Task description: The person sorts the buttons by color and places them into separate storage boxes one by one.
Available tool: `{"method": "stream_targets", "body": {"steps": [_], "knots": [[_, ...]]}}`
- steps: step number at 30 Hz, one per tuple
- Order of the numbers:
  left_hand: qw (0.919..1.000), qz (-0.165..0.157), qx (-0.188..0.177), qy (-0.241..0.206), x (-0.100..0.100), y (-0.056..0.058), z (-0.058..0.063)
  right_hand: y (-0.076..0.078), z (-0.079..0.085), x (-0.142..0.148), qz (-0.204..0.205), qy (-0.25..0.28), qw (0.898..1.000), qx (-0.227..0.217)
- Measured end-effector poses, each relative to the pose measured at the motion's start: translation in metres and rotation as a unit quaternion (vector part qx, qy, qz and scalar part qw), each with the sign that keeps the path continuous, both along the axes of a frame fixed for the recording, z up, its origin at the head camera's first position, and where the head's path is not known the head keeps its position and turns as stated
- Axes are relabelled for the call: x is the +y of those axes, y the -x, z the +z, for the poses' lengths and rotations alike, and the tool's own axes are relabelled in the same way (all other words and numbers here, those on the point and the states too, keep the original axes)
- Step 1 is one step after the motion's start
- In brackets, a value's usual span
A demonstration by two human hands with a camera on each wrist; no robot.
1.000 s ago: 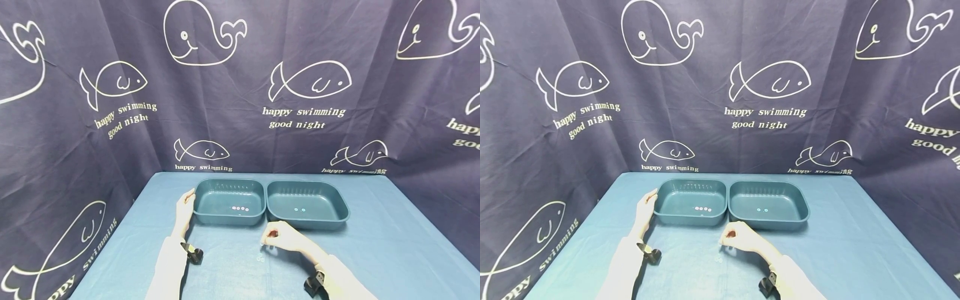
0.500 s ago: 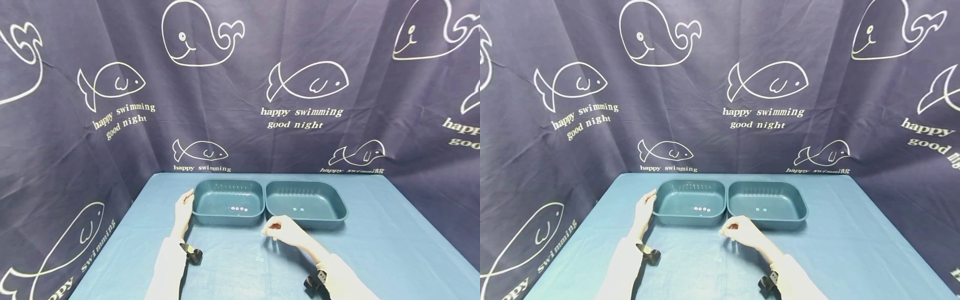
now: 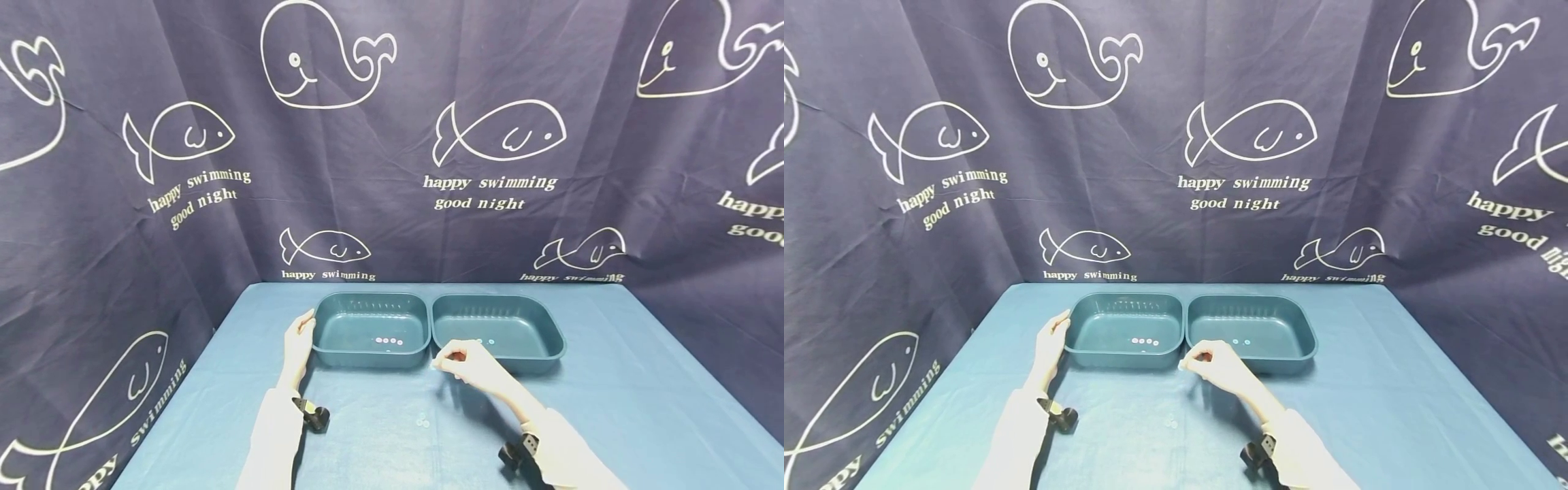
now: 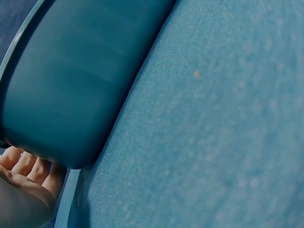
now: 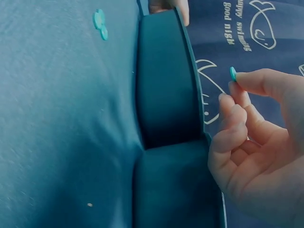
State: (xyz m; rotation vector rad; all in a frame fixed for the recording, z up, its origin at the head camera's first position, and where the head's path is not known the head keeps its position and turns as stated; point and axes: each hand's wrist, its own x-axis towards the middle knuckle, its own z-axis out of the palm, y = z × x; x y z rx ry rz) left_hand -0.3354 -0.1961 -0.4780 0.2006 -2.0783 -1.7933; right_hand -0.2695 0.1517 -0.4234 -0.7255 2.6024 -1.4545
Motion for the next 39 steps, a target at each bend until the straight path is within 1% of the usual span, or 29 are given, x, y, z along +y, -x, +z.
{"method": "stream_targets", "body": {"steps": [7, 16, 23, 29, 30, 32, 36, 37, 39], "knots": [[1.0, 0.001, -0.001, -0.003, 0.0, 0.0, 0.0, 0.005, 0.011, 0.006, -0.038, -0.014, 0.999, 0.012], [1.0, 0.001, 0.001, -0.004, -0.001, 0.001, -0.001, 0.014, 0.025, 0.02, -0.079, 0.003, 0.997, 0.002], [1.0, 0.002, -0.001, -0.006, -0.001, 0.0, -0.001, 0.026, 0.024, 0.037, -0.11, 0.011, 0.994, 0.009], [1.0, 0.001, -0.004, -0.003, -0.002, 0.0, -0.002, 0.034, 0.024, 0.048, -0.153, -0.004, 0.988, 0.022], [1.0, 0.001, -0.005, -0.003, -0.002, 0.001, -0.002, 0.032, 0.028, 0.048, -0.156, -0.003, 0.987, 0.021], [1.0, 0.001, -0.005, -0.002, -0.002, 0.001, -0.002, 0.032, 0.029, 0.052, -0.16, 0.0, 0.987, 0.017], [1.0, 0.004, -0.005, -0.001, -0.001, 0.001, -0.002, 0.035, 0.028, 0.059, -0.164, 0.007, 0.986, 0.011], [1.0, 0.005, -0.004, 0.0, -0.001, 0.001, -0.002, 0.039, 0.024, 0.063, -0.168, 0.005, 0.986, 0.01], [1.0, 0.007, -0.005, 0.0, -0.001, 0.001, -0.002, 0.042, 0.021, 0.067, -0.177, 0.001, 0.984, 0.012]]}}
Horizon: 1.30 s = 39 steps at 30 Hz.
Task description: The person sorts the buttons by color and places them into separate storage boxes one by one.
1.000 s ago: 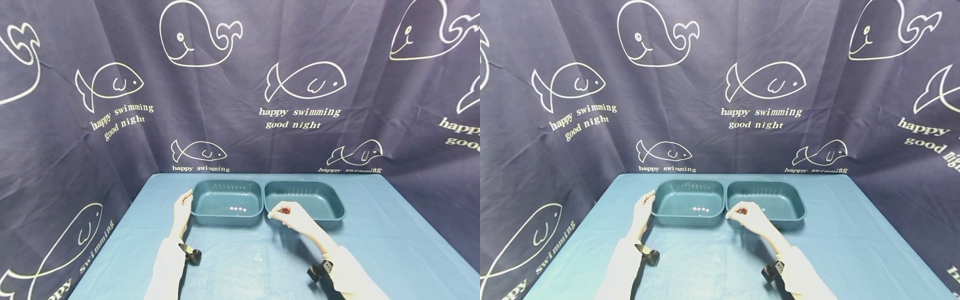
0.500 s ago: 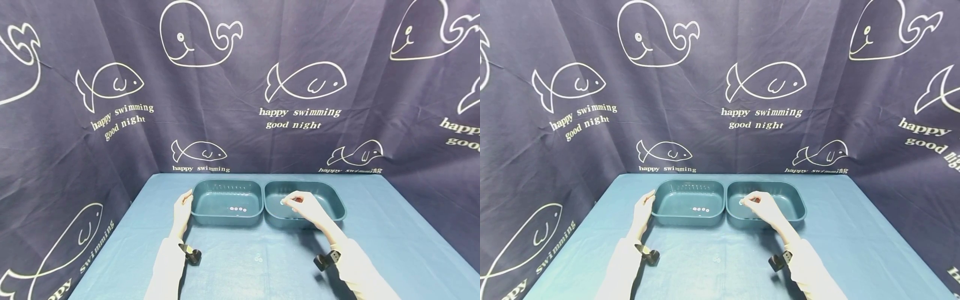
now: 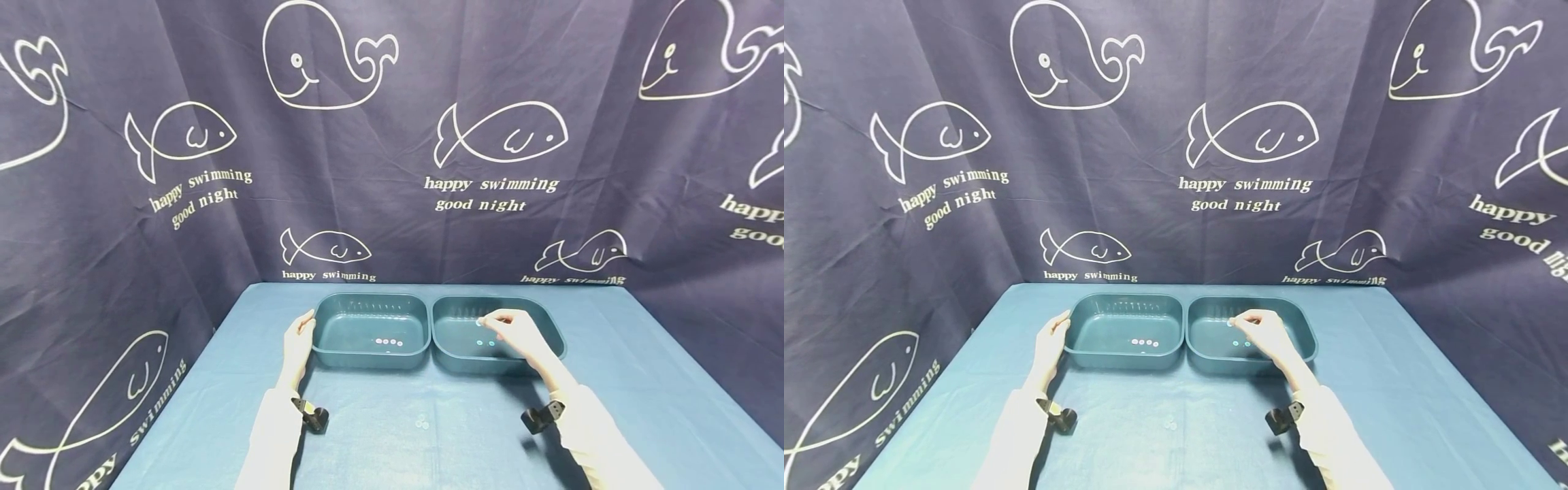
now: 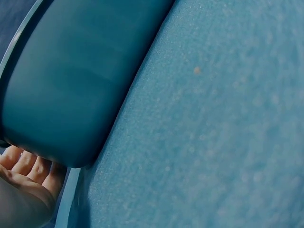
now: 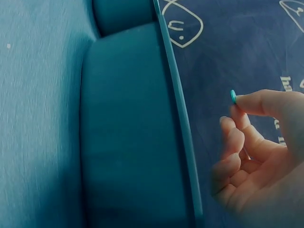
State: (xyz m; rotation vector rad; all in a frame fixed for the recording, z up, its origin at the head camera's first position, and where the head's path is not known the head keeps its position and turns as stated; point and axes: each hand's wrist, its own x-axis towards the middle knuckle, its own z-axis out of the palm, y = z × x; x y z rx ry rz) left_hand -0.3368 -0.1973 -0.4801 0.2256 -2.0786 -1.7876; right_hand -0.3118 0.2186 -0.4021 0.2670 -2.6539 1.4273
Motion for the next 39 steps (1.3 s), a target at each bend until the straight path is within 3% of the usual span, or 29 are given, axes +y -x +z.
{"method": "stream_targets", "body": {"steps": [28, 32, 35, 39], "knots": [[0.9999, -0.003, -0.01, 0.006, 0.001, 0.0, 0.001, 0.016, -0.017, 0.048, -0.074, -0.066, 0.995, -0.015], [0.9999, -0.003, 0.011, 0.009, 0.0, 0.001, -0.001, 0.016, -0.019, 0.05, -0.07, -0.072, 0.995, -0.009], [0.9986, -0.006, 0.053, 0.0, -0.001, 0.001, -0.005, 0.016, -0.019, 0.05, -0.067, -0.074, 0.995, -0.007], [0.9986, -0.004, 0.053, 0.001, -0.001, 0.001, -0.006, 0.017, -0.02, 0.051, -0.064, -0.072, 0.995, -0.012]]}}
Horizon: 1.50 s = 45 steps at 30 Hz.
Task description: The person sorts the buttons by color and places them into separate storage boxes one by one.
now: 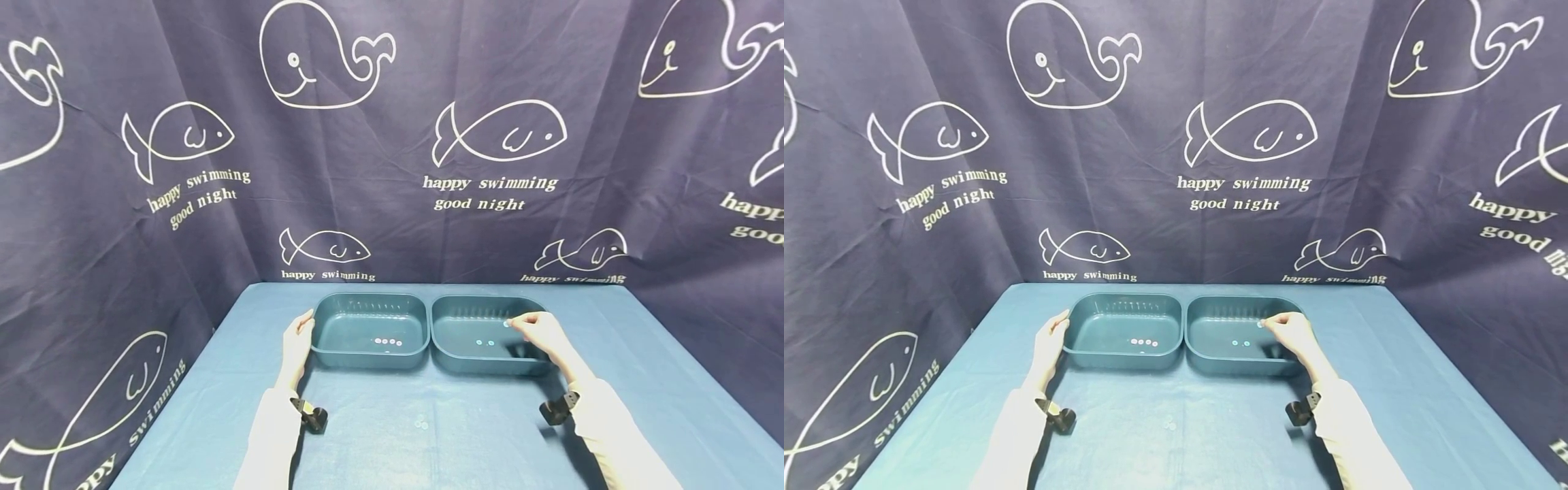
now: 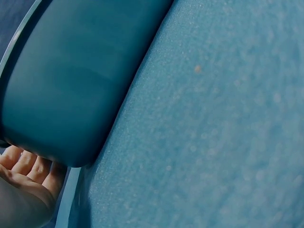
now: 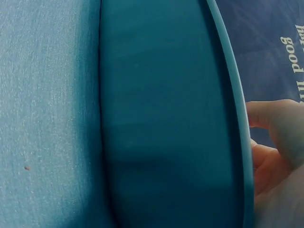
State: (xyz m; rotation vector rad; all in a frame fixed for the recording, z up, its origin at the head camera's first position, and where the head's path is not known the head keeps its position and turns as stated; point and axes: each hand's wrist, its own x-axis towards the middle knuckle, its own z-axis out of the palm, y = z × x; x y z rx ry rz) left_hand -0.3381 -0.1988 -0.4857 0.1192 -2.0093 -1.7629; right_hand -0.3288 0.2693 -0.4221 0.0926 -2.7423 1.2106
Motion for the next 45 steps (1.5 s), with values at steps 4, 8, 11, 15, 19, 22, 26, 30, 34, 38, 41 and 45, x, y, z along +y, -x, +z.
{"method": "stream_targets", "body": {"steps": [4, 8, 11, 15, 19, 22, 26, 30, 34, 38, 41, 45], "knots": [[0.9989, 0.009, -0.045, 0.009, 0.001, 0.0, 0.004, 0.0, 0.0, 0.0, 0.001, 0.002, 1.0, -0.006], [0.998, 0.005, -0.063, 0.002, 0.001, 0.0, 0.006, -0.002, 0.0, 0.001, 0.003, 0.004, 1.0, -0.017], [0.998, 0.001, -0.063, 0.001, 0.001, -0.001, 0.007, -0.002, 0.001, 0.001, 0.003, 0.002, 1.0, -0.022], [0.998, -0.001, -0.062, -0.002, 0.002, -0.002, 0.007, -0.002, 0.0, 0.002, -0.009, -0.015, 1.0, -0.017], [0.9979, -0.002, -0.064, -0.003, 0.001, -0.001, 0.007, -0.001, -0.002, 0.003, -0.019, -0.027, 0.999, -0.009], [0.9979, -0.002, -0.065, -0.001, 0.001, -0.001, 0.007, -0.002, -0.001, 0.002, -0.016, -0.029, 0.999, -0.001], [0.9978, 0.0, -0.067, 0.001, 0.001, -0.001, 0.007, -0.004, 0.001, 0.0, -0.009, -0.03, 0.999, 0.011], [0.9977, 0.005, -0.067, 0.003, 0.002, -0.001, 0.008, -0.006, 0.003, -0.004, 0.001, -0.02, 1.0, 0.023], [0.9976, 0.007, -0.068, 0.003, 0.003, -0.002, 0.008, -0.009, 0.005, -0.007, 0.015, -0.009, 0.999, 0.039], [0.9979, 0.001, -0.064, 0.002, 0.003, -0.003, 0.008, -0.012, 0.007, -0.011, 0.021, -0.007, 0.998, 0.058], [0.9983, -0.001, -0.059, 0.0, 0.003, -0.004, 0.009, -0.016, 0.011, -0.018, 0.028, -0.003, 0.997, 0.066], [0.9985, 0.001, -0.054, -0.001, 0.003, -0.003, 0.009, -0.022, 0.019, -0.028, 0.043, 0.005, 0.996, 0.082]]}}
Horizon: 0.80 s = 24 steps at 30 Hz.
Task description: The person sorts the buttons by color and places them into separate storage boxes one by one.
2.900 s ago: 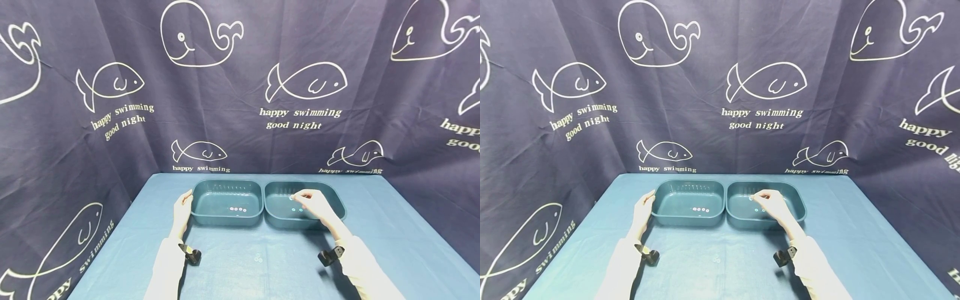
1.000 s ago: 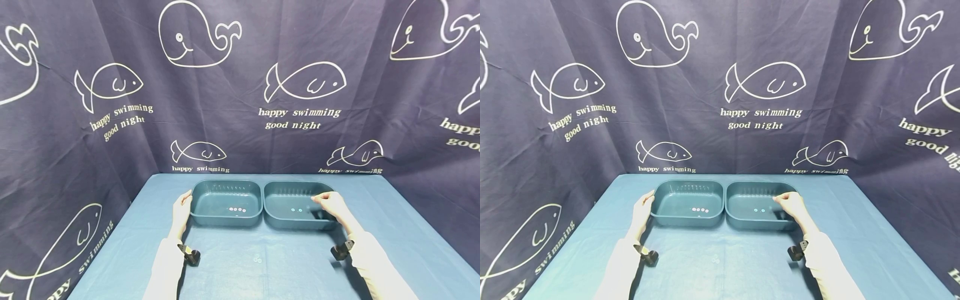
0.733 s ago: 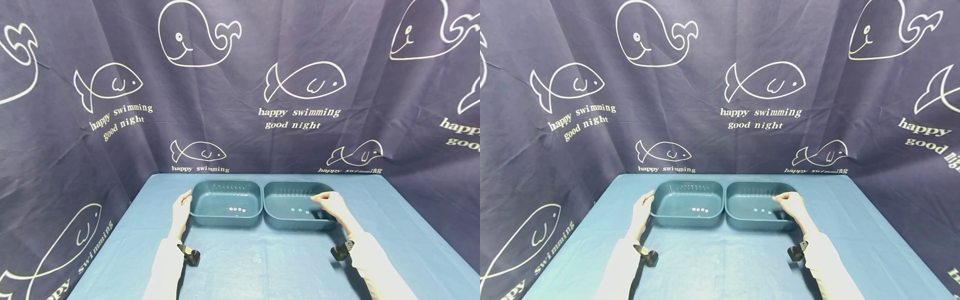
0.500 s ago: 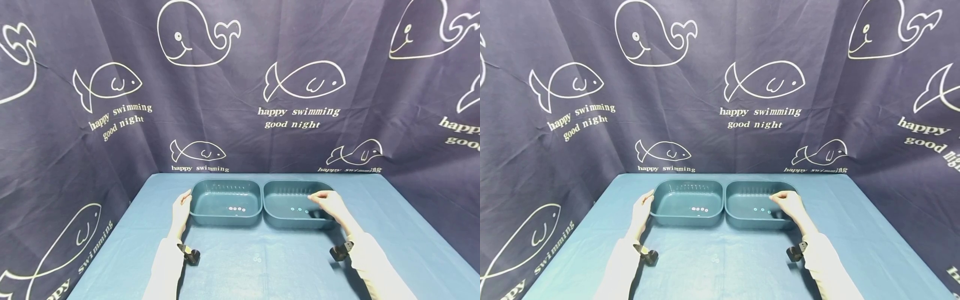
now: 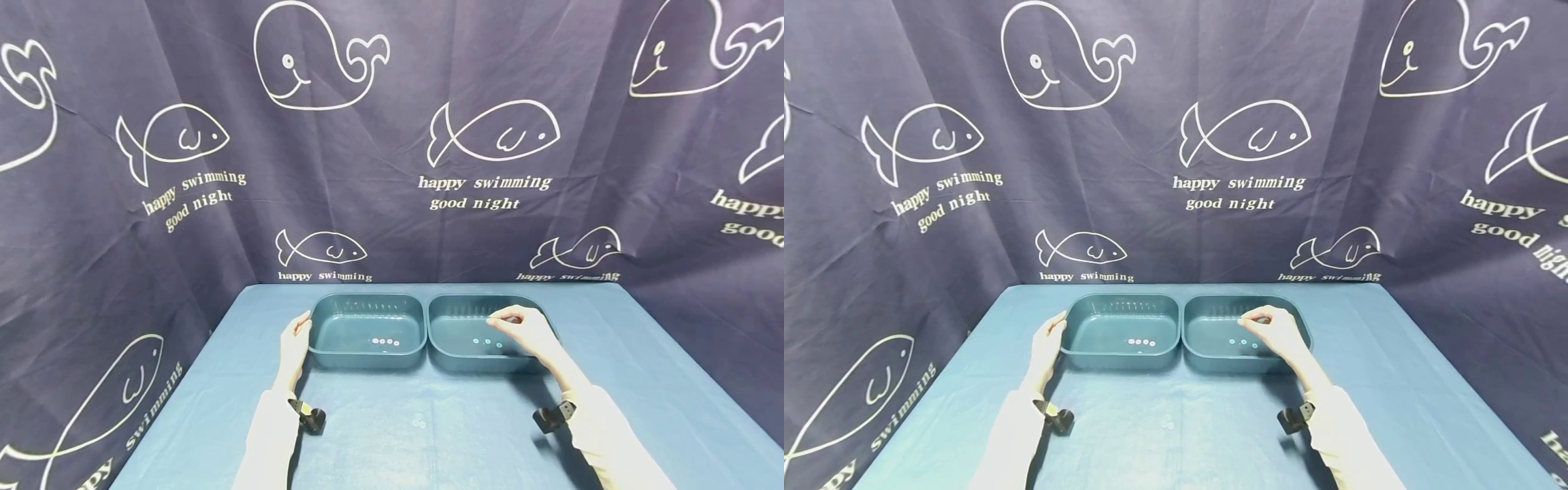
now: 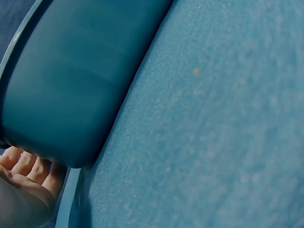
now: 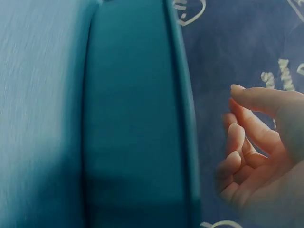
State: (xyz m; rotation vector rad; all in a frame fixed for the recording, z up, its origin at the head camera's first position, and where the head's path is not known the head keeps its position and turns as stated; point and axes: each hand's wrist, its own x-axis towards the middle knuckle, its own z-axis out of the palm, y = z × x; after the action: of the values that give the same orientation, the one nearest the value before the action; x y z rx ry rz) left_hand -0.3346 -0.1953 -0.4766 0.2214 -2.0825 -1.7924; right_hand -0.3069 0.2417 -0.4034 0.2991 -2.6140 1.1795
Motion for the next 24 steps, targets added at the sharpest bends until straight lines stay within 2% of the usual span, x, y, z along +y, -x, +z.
{"method": "stream_targets", "body": {"steps": [7, 16, 21, 24], "knots": [[1.0, 0.002, -0.003, 0.006, 0.0, 0.002, 0.0, -0.012, 0.005, -0.02, 0.034, 0.017, 0.999, 0.032], [0.9999, -0.005, -0.011, -0.004, -0.002, 0.003, 0.0, -0.031, 0.002, -0.046, 0.077, 0.027, 0.996, 0.022], [0.9998, -0.003, -0.018, 0.0, -0.002, 0.003, 0.002, -0.051, 0.018, -0.064, 0.109, 0.036, 0.993, 0.028], [1.0, -0.002, -0.003, -0.001, -0.002, 0.002, -0.001, -0.063, 0.025, -0.074, 0.13, 0.043, 0.99, 0.033]]}}
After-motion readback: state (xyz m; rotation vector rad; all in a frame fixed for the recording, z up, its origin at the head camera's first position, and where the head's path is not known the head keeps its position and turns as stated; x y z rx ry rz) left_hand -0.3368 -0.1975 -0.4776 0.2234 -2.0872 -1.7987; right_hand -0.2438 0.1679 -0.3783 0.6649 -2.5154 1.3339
